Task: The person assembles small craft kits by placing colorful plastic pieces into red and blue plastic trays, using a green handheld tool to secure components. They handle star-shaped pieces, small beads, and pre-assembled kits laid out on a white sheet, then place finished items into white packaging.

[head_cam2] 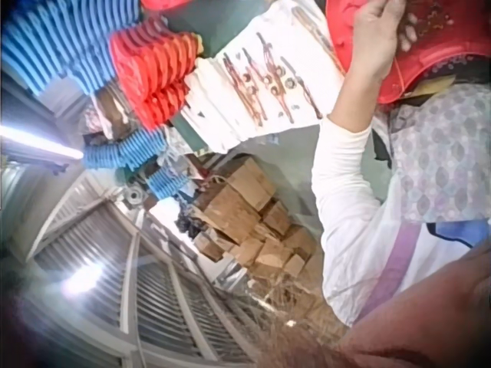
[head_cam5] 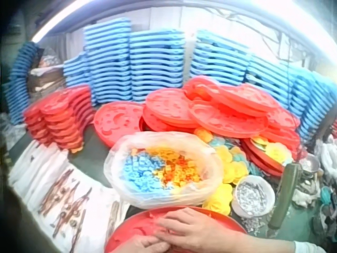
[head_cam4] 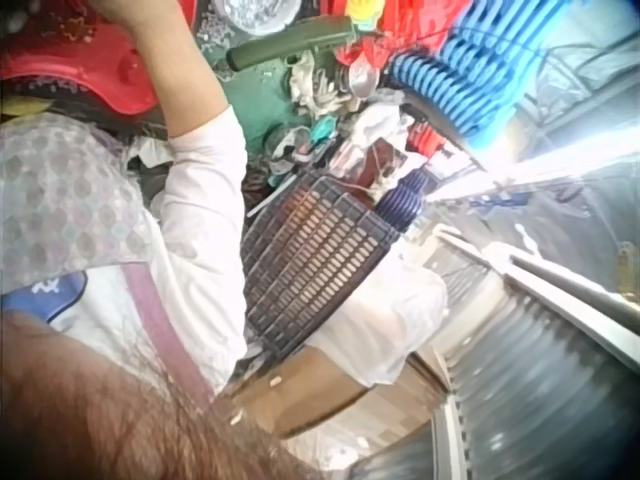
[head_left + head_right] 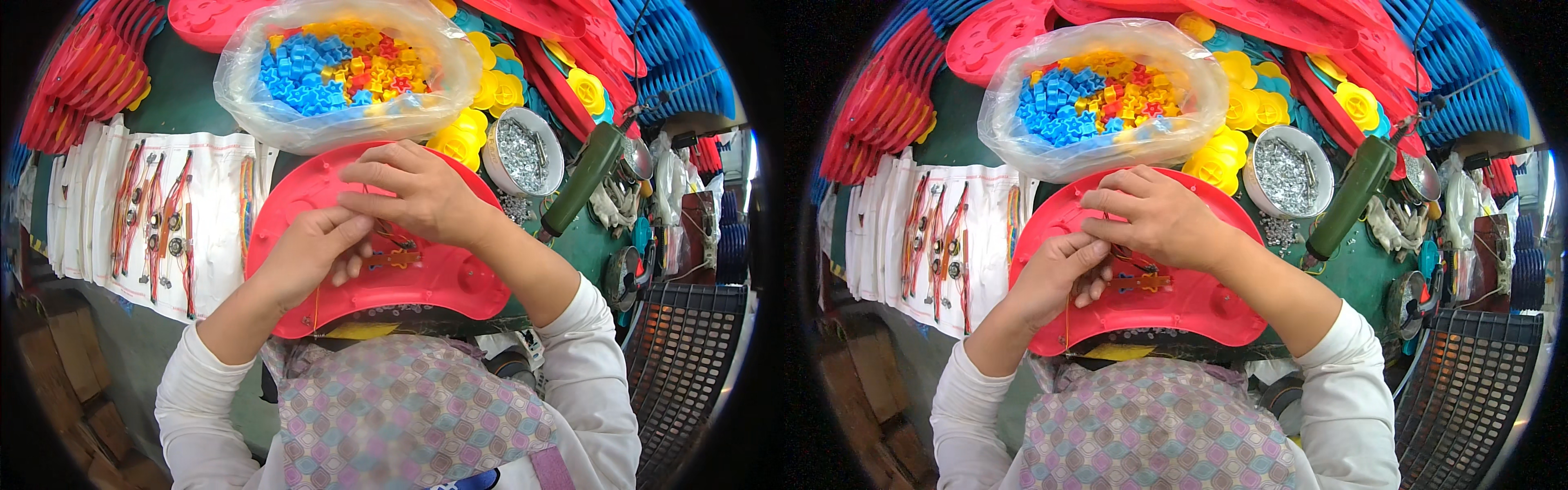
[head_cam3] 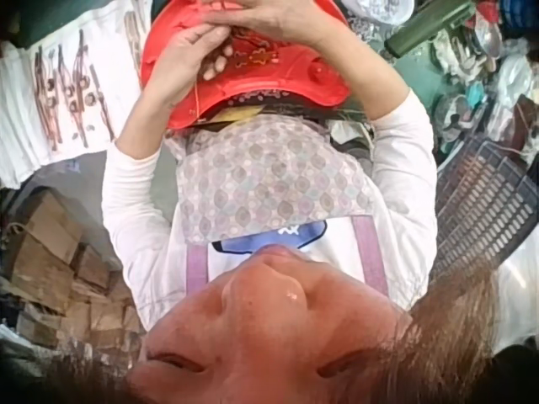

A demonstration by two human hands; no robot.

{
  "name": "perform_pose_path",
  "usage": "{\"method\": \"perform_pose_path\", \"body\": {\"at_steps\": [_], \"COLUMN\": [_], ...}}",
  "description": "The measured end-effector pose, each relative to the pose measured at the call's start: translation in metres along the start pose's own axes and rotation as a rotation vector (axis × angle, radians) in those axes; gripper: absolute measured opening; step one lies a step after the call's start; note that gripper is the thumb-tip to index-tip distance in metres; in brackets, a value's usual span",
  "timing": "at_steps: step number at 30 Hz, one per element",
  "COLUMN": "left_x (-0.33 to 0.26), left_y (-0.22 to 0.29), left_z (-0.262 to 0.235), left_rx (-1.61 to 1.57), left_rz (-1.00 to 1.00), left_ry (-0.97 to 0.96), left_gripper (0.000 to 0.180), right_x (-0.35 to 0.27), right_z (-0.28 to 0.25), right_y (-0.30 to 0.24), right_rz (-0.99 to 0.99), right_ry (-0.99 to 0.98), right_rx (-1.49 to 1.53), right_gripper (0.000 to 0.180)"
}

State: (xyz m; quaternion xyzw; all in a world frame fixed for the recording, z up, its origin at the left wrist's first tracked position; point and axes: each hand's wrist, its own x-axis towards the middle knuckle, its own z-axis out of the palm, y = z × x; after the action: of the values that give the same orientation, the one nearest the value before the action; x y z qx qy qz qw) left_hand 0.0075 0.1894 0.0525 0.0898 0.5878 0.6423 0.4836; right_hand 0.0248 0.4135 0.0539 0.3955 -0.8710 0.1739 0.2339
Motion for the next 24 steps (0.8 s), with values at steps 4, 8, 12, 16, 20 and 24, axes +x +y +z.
{"method": "perform_pose_path", "body": {"at_steps": [4,8,12,16,20,24], "left_x": [-0.004,0.000,0.002,0.001,-0.001,0.002], "left_y": [0.004,0.003,-0.007,-0.011,-0.003,-0.009], "left_z": [0.000,-0.001,-0.004,0.001,0.004,0.000], "left_rx": [0.236,0.806,1.102,1.279,1.386,1.352], "left_rz": [0.160,0.572,0.733,0.727,0.777,0.730], "left_ry": [0.184,0.435,0.493,0.582,0.683,0.659], "left_gripper": [0.028,0.016,0.016,0.021,0.034,0.037], "right_x": [0.005,-0.006,-0.012,-0.004,0.000,0.003], "right_z": [0.001,0.013,0.017,0.015,0.028,0.031], "right_y": [-0.006,-0.018,-0.025,-0.021,-0.015,-0.012], "right_rz": [0.057,0.333,0.459,0.423,0.315,0.286], "right_ry": [0.072,0.108,0.090,0.061,0.070,0.017], "right_rx": [-0.027,0.279,0.426,0.318,0.059,0.017], "right_gripper": [0.023,0.024,0.024,0.020,0.011,0.004]}}
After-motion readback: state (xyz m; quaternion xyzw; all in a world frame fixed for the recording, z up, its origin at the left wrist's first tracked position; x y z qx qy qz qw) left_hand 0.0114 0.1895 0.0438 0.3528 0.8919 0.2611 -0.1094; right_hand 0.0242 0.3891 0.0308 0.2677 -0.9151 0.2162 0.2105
